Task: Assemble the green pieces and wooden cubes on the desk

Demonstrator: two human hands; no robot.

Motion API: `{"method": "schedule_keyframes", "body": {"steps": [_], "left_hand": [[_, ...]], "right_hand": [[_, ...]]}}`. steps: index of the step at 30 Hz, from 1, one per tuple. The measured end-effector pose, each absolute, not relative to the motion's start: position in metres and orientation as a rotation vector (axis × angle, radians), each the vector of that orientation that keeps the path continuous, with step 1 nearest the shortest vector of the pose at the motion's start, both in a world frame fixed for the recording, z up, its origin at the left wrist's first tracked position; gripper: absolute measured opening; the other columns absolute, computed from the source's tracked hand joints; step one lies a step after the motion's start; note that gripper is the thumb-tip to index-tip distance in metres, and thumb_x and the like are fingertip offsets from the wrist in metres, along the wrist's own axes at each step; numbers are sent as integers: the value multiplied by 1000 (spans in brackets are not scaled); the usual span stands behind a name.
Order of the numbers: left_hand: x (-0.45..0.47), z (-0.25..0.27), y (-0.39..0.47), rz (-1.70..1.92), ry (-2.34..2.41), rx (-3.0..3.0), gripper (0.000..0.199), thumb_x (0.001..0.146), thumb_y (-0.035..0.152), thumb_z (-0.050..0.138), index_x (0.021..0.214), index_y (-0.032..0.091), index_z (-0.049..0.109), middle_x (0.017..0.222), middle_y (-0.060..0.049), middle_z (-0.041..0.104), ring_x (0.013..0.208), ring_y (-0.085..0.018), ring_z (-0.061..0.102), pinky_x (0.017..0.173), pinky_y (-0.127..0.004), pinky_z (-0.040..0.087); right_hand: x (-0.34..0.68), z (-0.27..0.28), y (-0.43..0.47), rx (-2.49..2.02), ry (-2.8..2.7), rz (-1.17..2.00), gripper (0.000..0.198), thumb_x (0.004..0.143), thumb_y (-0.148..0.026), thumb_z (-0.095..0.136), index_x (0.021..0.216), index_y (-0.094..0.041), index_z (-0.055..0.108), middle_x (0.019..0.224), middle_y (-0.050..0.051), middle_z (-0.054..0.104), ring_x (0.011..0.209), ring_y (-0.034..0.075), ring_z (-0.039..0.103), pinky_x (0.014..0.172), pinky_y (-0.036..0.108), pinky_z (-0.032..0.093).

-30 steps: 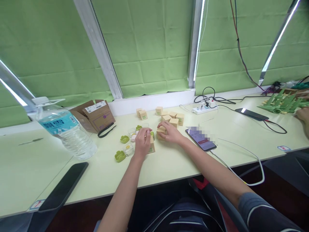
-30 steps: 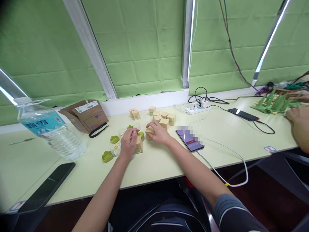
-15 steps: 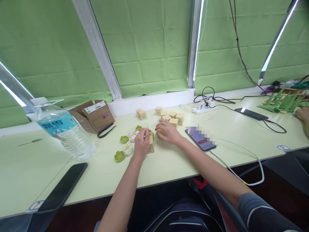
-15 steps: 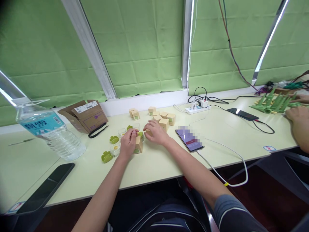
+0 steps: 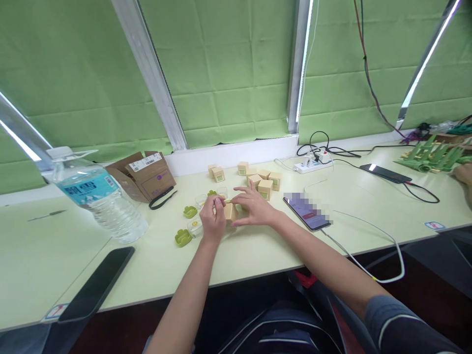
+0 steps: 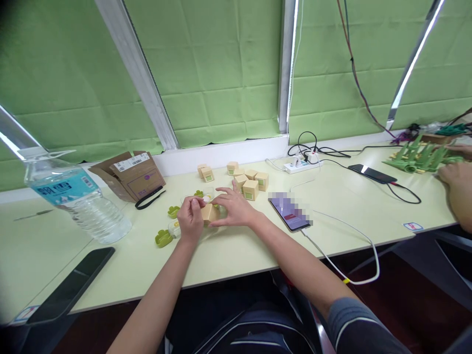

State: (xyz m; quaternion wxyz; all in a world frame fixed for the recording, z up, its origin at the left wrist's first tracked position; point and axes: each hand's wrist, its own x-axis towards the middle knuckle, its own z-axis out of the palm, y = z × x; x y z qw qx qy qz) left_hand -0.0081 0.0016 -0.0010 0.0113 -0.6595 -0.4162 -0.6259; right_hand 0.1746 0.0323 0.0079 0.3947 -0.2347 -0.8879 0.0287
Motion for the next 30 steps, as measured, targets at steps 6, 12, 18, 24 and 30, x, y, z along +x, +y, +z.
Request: {"method": "schedule_keyframes", "body": {"steps": [6,12,18,24,30], "left_hand": [[-6,3,0,-1866,-1189,-2067,25,103,34,41,95,19,60,94,-7,63,92,-20,60,81,-35,50],[-7,-1,3,-1749,-1218,-2316,34,93,45,59,116,21,55,108,-9,60,98,-22,59,78,-34,50],[-7,-2,2,-1716,-1230,-2387,31,95,39,56,121,22,54,112,-9,62,100,-22,61,85,-37,51],[-9,0,1,-1753,-1221,-2383,31,99,38,47,124,22,55,116,-10,65,104,-22,63,90,-38,51],[-8,2,1,-1810,-1237,-2346,31,101,39,42,120,22,59,119,-12,64,108,-23,63,86,-36,53]], "right_hand": [[174,7,32,-623,-2189,79,50,74,-54,81,107,-22,61,111,12,70,129,34,57,121,72,12],[178,4,38,-622,-2003,174,49,76,-49,80,109,-25,53,119,10,68,115,30,65,123,66,21],[178,6,35,-642,-1995,246,47,77,-46,80,108,-25,50,115,9,68,111,30,66,119,65,28],[182,14,29,-579,-1981,245,35,91,-42,66,117,-23,53,114,11,66,109,28,65,99,48,52],[180,8,35,-542,-1967,224,58,83,-37,74,134,-24,48,124,13,62,115,29,62,97,46,54]]}}
